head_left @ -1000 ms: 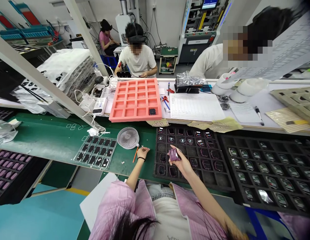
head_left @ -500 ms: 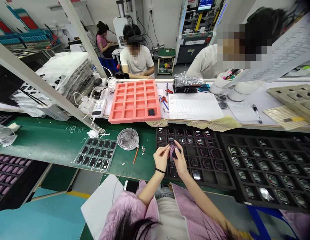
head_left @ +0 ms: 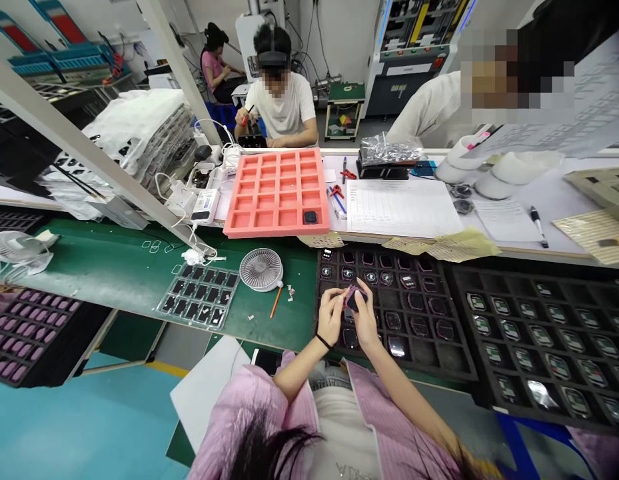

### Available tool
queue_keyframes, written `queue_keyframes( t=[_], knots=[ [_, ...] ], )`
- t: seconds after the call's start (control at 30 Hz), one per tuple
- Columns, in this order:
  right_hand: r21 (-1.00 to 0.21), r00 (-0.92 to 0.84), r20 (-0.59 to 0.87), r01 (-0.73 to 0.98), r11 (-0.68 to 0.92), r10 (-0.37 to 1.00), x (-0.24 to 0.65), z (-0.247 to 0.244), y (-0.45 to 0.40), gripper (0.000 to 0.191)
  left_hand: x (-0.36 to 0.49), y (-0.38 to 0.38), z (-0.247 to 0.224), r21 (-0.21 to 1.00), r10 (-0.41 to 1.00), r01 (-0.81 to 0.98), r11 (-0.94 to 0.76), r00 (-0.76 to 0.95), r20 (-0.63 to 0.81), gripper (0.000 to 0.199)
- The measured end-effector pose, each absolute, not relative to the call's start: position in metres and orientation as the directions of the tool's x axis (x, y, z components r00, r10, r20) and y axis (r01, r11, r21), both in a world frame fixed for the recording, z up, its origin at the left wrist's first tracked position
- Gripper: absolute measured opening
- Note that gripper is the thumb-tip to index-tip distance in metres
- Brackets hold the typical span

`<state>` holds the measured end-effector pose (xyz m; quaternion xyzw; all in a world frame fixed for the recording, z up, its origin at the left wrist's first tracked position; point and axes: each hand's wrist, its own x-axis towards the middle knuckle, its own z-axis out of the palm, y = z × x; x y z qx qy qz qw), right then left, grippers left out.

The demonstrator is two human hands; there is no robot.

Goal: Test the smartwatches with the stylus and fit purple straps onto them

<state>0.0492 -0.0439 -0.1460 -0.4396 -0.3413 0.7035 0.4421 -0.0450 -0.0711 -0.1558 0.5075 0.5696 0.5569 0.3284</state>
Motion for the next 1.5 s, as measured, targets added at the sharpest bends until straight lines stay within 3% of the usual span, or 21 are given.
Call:
queue_keyframes(
  t=[0.07, 0.1, 0.2, 0.27, 0.5, 0.7, 0.77, 0.87, 1.03, 1.27, 1.5],
  knots=[
    [-0.886, -0.129, -0.3, -0.33, -0.326, 0.945, 0.05, -0.147, -0.043, 0.054, -0.07, -0.07, -0.177, 0.941, 0.965, 0.307, -0.14, -0.169, 0.199, 0.033],
    [-0.887, -0.103, -0.301, -0.334, -0.318, 0.948, 0.05, -0.146, -0.043, 0.052, -0.085, -0.07, -0.19, 0.918, 0.96, 0.383, -0.1, -0.206, 0.191, 0.03],
    [-0.87, -0.11, -0.336, -0.345, -0.353, 0.935, 0.052, -0.144, -0.042, 0.05, -0.127, -0.073, -0.231, 0.73, 0.891, 0.598, 0.332, -0.452, -0.035, 0.027],
    [-0.856, -0.124, -0.358, -0.352, -0.379, 0.925, 0.053, -0.143, -0.041, 0.051, -0.147, -0.075, -0.254, 0.667, 0.848, 0.599, 0.442, -0.522, -0.093, 0.027],
    [-0.807, -0.221, -0.375, -0.4, -0.434, 0.9, 0.055, -0.142, -0.041, 0.044, -0.169, -0.073, -0.283, 0.61, 0.846, 0.615, 0.5, -0.499, -0.19, 0.019],
    [-0.635, -0.446, -0.48, -0.417, -0.65, 0.756, 0.061, -0.134, -0.031, 0.034, -0.166, -0.067, -0.257, 0.677, 0.942, 0.659, 0.328, -0.279, -0.185, 0.021],
    [-0.559, -0.544, -0.507, -0.383, -0.735, 0.669, 0.066, -0.13, -0.028, 0.032, -0.156, -0.064, -0.231, 0.73, 0.977, 0.654, 0.196, -0.193, -0.09, 0.026],
    [-0.483, -0.659, -0.503, -0.321, -0.814, 0.559, 0.072, -0.126, -0.025, 0.031, -0.137, -0.058, -0.177, 0.833, 0.982, 0.541, -0.116, -0.063, 0.178, 0.026],
    [-0.419, -0.767, -0.454, -0.265, -0.869, 0.453, 0.078, -0.118, -0.025, 0.033, -0.113, -0.052, -0.099, 0.907, 0.937, 0.244, -0.344, 0.148, 0.316, 0.018],
    [-0.371, -0.832, -0.379, -0.265, -0.89, 0.405, 0.079, -0.101, -0.029, 0.033, -0.109, -0.045, -0.078, 0.918, 0.865, 0.069, -0.39, 0.37, 0.339, 0.027],
    [-0.344, -0.865, -0.343, -0.246, -0.906, 0.365, 0.079, -0.092, -0.031, 0.037, -0.111, -0.038, -0.072, 0.879, 0.808, 0.107, -0.465, 0.456, 0.373, 0.03]
  ],
)
